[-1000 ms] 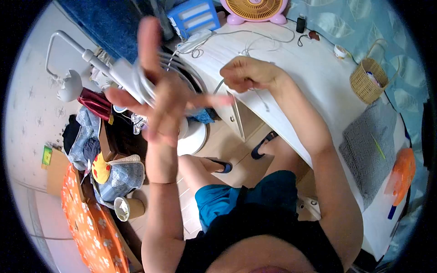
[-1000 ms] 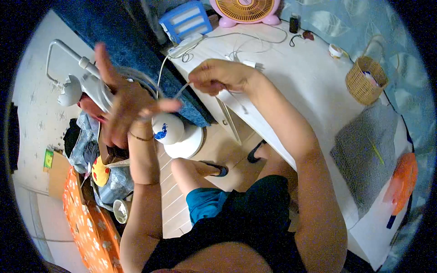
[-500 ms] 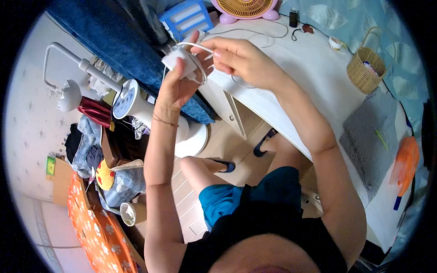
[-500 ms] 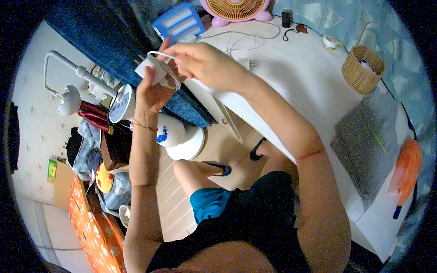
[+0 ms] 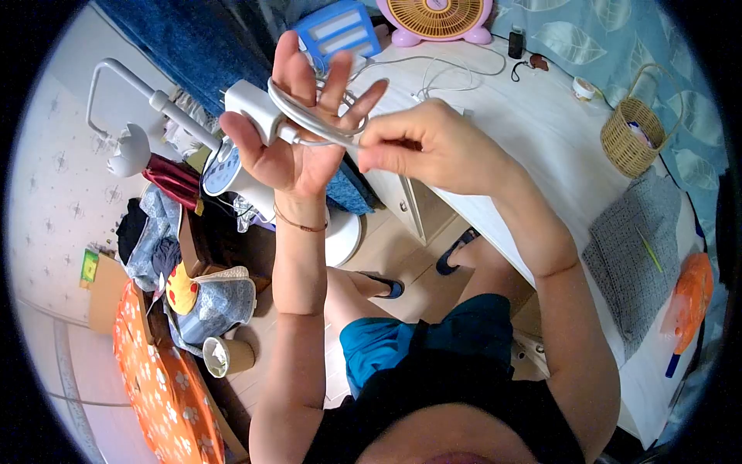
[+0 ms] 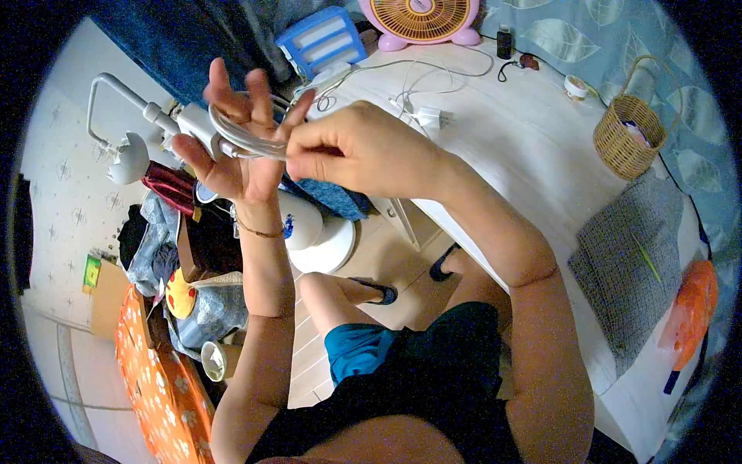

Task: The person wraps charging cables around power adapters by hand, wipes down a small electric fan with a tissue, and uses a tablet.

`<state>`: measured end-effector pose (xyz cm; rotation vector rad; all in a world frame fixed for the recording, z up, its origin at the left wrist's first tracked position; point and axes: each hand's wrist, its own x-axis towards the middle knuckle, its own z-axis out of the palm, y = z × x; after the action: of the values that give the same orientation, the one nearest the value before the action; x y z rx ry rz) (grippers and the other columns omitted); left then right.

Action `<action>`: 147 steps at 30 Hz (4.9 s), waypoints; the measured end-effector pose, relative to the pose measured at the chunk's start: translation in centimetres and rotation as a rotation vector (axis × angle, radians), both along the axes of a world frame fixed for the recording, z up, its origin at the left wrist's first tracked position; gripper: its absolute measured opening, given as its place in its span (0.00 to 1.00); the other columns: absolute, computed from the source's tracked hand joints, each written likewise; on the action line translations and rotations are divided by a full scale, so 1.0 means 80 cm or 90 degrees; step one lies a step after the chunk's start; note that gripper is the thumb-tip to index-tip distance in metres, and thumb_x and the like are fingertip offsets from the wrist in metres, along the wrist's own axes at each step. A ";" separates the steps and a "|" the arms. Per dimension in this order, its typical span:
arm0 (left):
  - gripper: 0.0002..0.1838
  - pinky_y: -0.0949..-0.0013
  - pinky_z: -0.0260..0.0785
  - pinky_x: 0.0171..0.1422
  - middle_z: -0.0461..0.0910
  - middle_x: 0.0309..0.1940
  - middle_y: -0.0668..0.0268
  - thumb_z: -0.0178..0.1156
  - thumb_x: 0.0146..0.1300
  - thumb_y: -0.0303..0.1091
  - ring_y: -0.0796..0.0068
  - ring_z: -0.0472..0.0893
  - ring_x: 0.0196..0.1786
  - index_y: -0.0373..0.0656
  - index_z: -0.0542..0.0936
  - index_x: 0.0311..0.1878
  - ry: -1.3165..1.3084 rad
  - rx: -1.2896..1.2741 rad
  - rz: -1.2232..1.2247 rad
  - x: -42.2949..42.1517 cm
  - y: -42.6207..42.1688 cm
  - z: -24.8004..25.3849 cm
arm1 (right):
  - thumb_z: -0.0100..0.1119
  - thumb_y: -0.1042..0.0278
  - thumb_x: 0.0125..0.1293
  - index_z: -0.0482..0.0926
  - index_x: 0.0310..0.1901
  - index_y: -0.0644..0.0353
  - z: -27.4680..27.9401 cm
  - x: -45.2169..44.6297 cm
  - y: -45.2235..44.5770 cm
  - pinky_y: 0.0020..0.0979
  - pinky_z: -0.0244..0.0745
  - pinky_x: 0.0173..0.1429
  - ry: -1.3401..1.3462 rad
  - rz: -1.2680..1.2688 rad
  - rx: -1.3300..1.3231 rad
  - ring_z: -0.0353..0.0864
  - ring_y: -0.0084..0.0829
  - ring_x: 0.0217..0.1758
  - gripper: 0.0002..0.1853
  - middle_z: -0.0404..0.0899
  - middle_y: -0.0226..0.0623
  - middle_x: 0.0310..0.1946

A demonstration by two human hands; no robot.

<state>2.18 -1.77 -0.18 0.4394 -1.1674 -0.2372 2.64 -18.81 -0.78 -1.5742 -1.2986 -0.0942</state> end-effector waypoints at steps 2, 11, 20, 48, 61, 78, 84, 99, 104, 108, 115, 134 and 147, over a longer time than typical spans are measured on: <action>0.40 0.46 0.31 0.70 0.76 0.36 0.69 0.51 0.55 0.60 0.68 0.70 0.55 0.42 0.56 0.64 -0.020 -0.014 -0.097 0.011 0.008 -0.002 | 0.55 0.66 0.59 0.75 0.25 0.63 0.011 -0.003 -0.010 0.21 0.57 0.23 -0.103 -0.077 -0.142 0.63 0.15 0.19 0.10 0.70 0.25 0.16; 0.34 0.78 0.63 0.17 0.61 0.08 0.76 0.48 0.47 0.72 0.85 0.62 0.08 0.43 0.66 0.23 0.127 0.215 -0.137 -0.024 -0.027 -0.018 | 0.59 0.44 0.52 0.66 0.53 0.66 -0.002 0.046 -0.012 0.26 0.64 0.54 0.194 0.205 0.124 0.69 0.24 0.49 0.36 0.72 0.38 0.46; 0.41 0.72 0.67 0.28 0.64 0.10 0.67 0.42 0.54 0.68 0.80 0.63 0.11 0.27 0.71 0.32 0.056 0.432 0.125 -0.009 -0.014 -0.015 | 0.51 0.82 0.55 0.70 0.47 0.67 0.008 0.043 -0.032 0.23 0.68 0.51 0.105 0.096 -0.080 0.72 0.23 0.46 0.15 0.73 0.33 0.40; 0.22 0.70 0.66 0.38 0.73 0.29 0.55 0.63 0.48 0.32 0.68 0.75 0.33 0.34 0.64 0.41 -0.245 0.687 1.032 0.019 -0.024 -0.009 | 0.60 0.59 0.55 0.66 0.50 0.60 -0.022 0.076 0.001 0.16 0.65 0.33 0.401 0.111 0.254 0.68 0.14 0.32 0.24 0.71 0.28 0.35; 0.20 0.80 0.63 0.39 0.73 0.31 0.70 0.67 0.48 0.35 0.84 0.70 0.35 0.38 0.70 0.40 -0.120 0.586 0.788 0.016 0.001 -0.005 | 0.64 0.67 0.52 0.68 0.49 0.62 -0.022 0.079 0.004 0.17 0.68 0.38 0.248 0.125 0.206 0.72 0.16 0.33 0.24 0.73 0.28 0.31; 0.21 0.86 0.60 0.23 0.73 0.23 0.75 0.66 0.48 0.41 0.90 0.69 0.22 0.40 0.71 0.41 -0.014 0.710 0.608 0.013 0.040 0.006 | 0.60 0.62 0.55 0.69 0.48 0.61 -0.029 0.073 0.018 0.14 0.65 0.31 0.240 0.172 0.216 0.69 0.14 0.26 0.21 0.72 0.25 0.24; 0.24 0.87 0.61 0.23 0.74 0.28 0.73 0.65 0.50 0.42 0.90 0.71 0.26 0.41 0.68 0.45 0.037 0.646 0.617 0.002 0.024 0.001 | 0.60 0.67 0.56 0.69 0.47 0.62 -0.028 0.071 0.014 0.16 0.68 0.33 0.219 0.134 0.233 0.71 0.16 0.28 0.18 0.73 0.28 0.25; 0.18 0.85 0.58 0.27 0.68 0.28 0.73 0.61 0.55 0.35 0.89 0.65 0.27 0.40 0.65 0.43 -0.022 0.607 0.843 -0.002 0.007 -0.016 | 0.57 0.66 0.58 0.77 0.39 0.61 -0.038 0.088 0.015 0.19 0.70 0.40 0.328 0.072 0.218 0.74 0.18 0.34 0.11 0.76 0.28 0.30; 0.19 0.81 0.63 0.37 0.71 0.34 0.68 0.62 0.54 0.34 0.83 0.70 0.35 0.38 0.66 0.43 -0.030 0.517 0.884 0.001 0.002 -0.026 | 0.58 0.67 0.57 0.76 0.40 0.63 -0.037 0.084 0.018 0.19 0.69 0.43 0.251 0.064 0.268 0.74 0.19 0.37 0.11 0.76 0.29 0.32; 0.20 0.76 0.64 0.47 0.72 0.39 0.63 0.64 0.52 0.34 0.77 0.71 0.42 0.37 0.66 0.43 -0.045 0.481 0.894 -0.008 -0.002 -0.021 | 0.59 0.70 0.55 0.74 0.43 0.64 -0.034 0.085 0.014 0.20 0.70 0.45 0.261 0.167 0.244 0.74 0.19 0.38 0.13 0.75 0.31 0.35; 0.21 0.76 0.64 0.46 0.73 0.36 0.63 0.65 0.49 0.33 0.77 0.72 0.39 0.37 0.67 0.43 -0.175 0.535 0.976 -0.011 0.004 -0.023 | 0.57 0.76 0.54 0.72 0.43 0.64 -0.025 0.082 0.002 0.22 0.69 0.49 0.219 0.133 0.149 0.73 0.20 0.43 0.14 0.74 0.32 0.37; 0.18 0.79 0.65 0.45 0.77 0.37 0.64 0.62 0.53 0.33 0.80 0.74 0.40 0.38 0.74 0.48 -0.027 0.598 0.840 -0.024 0.005 -0.003 | 0.55 0.73 0.57 0.74 0.40 0.63 -0.025 0.077 0.002 0.20 0.72 0.44 0.363 0.179 0.121 0.75 0.18 0.38 0.09 0.76 0.30 0.35; 0.19 0.80 0.66 0.42 0.77 0.34 0.68 0.62 0.53 0.34 0.82 0.74 0.38 0.39 0.74 0.48 -0.048 0.555 0.855 -0.016 0.008 -0.018 | 0.55 0.77 0.57 0.75 0.34 0.64 -0.033 0.083 0.013 0.19 0.70 0.42 0.161 0.098 0.207 0.73 0.18 0.36 0.04 0.74 0.29 0.32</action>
<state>0.89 -1.10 -1.61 1.8861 -0.5728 0.4803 9.30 -17.77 -3.41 -1.1663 -1.1368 -0.0082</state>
